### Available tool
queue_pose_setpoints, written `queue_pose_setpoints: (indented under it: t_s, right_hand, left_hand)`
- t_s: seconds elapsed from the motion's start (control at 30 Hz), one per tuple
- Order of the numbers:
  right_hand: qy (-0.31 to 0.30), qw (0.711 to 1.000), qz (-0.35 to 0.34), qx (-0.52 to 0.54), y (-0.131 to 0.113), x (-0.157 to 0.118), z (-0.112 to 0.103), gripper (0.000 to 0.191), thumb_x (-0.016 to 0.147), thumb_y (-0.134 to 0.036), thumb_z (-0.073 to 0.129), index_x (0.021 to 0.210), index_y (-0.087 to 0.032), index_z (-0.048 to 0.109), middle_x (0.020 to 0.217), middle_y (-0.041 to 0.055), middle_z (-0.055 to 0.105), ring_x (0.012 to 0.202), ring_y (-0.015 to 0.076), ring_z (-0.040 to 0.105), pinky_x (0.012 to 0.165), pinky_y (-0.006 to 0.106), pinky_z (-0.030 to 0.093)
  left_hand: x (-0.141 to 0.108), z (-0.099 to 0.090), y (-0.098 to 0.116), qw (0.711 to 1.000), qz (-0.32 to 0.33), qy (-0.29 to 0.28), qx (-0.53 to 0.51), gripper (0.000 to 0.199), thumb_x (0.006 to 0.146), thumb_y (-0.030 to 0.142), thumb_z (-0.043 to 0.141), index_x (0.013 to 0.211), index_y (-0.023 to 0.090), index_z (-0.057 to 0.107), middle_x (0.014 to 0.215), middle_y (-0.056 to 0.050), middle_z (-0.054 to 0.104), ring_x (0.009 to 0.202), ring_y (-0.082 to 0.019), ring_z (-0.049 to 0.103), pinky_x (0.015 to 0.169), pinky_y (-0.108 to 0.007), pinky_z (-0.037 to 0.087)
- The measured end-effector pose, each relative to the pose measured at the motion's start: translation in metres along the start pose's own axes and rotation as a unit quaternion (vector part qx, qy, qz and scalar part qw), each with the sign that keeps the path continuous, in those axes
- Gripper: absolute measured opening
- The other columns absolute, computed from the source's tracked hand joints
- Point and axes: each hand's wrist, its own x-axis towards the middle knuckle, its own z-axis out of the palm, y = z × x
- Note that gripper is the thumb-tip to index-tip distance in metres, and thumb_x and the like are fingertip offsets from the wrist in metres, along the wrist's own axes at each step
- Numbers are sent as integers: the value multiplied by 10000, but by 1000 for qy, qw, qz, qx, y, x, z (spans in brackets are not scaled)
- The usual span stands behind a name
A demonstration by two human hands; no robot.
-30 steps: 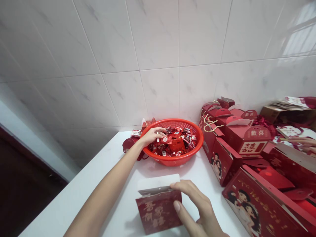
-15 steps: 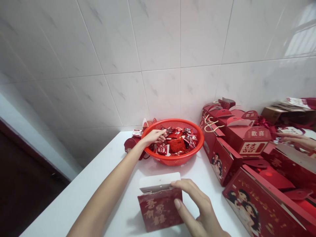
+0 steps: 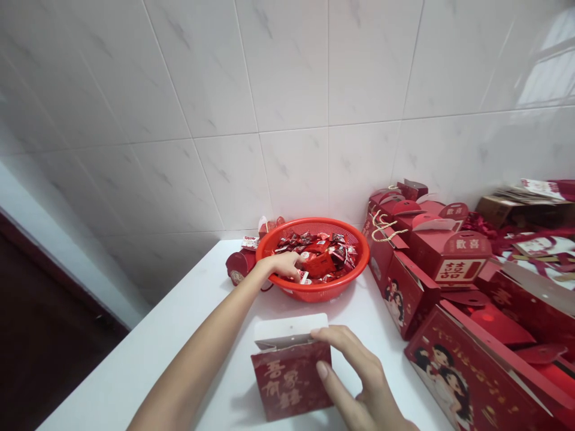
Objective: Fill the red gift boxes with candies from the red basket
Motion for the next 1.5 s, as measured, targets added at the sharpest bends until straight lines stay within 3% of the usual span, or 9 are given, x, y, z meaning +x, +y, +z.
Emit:
queue_pose_setpoints:
  t_s: [0.2, 0.33, 0.6, 0.73, 0.93, 1.1, 1.3, 1.4, 1.5]
  right_hand:
    - [-2, 1000, -1, -5, 1, 0, 0, 418, 937, -85, 520, 1304, -285, 520, 1098, 28, 651, 993, 157, 624, 879, 243, 511]
    - [5, 1000, -10, -12, -1, 0, -1, 415, 932, -87, 517, 1302, -276, 523, 1092, 35, 657, 984, 165, 630, 871, 252, 518]
    - [11, 1000, -6, -19, 0, 2, -1, 405, 927, -80, 523, 1284, -270, 542, 1087, 36, 666, 985, 160, 644, 864, 237, 531]
    - [11, 1000, -5, -28, -1, 1, -2, 387, 926, -84, 527, 1271, -259, 553, 1080, 49, 675, 973, 175, 655, 850, 251, 545]
    - [16, 999, -6, -34, -3, 1, -2, 391, 924, -87, 533, 1270, -268, 555, 1067, 51, 680, 966, 187, 663, 842, 264, 555]
    - [1, 999, 4, -33, -1, -1, -2, 409, 931, -90, 533, 1295, -277, 540, 1104, 48, 676, 997, 184, 656, 871, 266, 548]
    - [12, 1000, -8, -27, -2, 1, -2, 408, 923, -79, 525, 1282, -271, 545, 1073, 40, 674, 965, 168, 652, 851, 247, 542]
    - [14, 999, -13, -30, -3, 2, -1, 405, 920, -79, 531, 1281, -262, 547, 1081, 51, 680, 973, 179, 655, 850, 257, 549]
    - [17, 999, -17, -35, -4, 2, -1, 396, 924, -84, 531, 1280, -255, 552, 1076, 59, 684, 967, 186, 661, 845, 265, 555]
  left_hand:
    - [0, -2, -2, 998, 8, 55, -29, 156, 542, 243, 708, 678, 175, 672, 570, 26, 577, 530, -158, 536, 470, -233, 369]
    - [0, -6, -3, 986, 55, 129, -90, 269, 718, 390, 635, 861, 175, 711, 671, 12, 603, 578, -137, 509, 522, -237, 387]
    - [5, -8, -10, 959, 120, 191, -169, 380, 692, 516, 703, 826, 161, 680, 866, -46, 673, 827, -188, 583, 750, -283, 441]
    - [7, -7, -13, 947, 118, 240, -177, 414, 733, 562, 672, 857, 168, 659, 897, -48, 668, 881, -203, 586, 782, -292, 449]
    - [8, -6, -14, 943, 75, 295, -138, 383, 829, 526, 618, 906, 153, 653, 877, -55, 661, 830, -189, 584, 684, -262, 455]
    - [7, -5, -13, 961, 4, 271, -59, 353, 808, 451, 655, 988, 149, 686, 810, -44, 672, 700, -178, 599, 603, -255, 439]
    - [8, -2, -9, 974, -71, 203, 73, 460, 489, 151, 800, 940, 194, 719, 852, -57, 707, 777, -248, 652, 629, -270, 435]
    - [10, 0, -8, 975, -83, 175, 108, 377, 473, 138, 782, 837, 198, 706, 837, -57, 708, 771, -253, 652, 616, -272, 426]
    - [10, 0, -8, 980, -80, 147, 111, 215, 484, 149, 780, 647, 193, 646, 639, -16, 642, 658, -228, 627, 586, -273, 418]
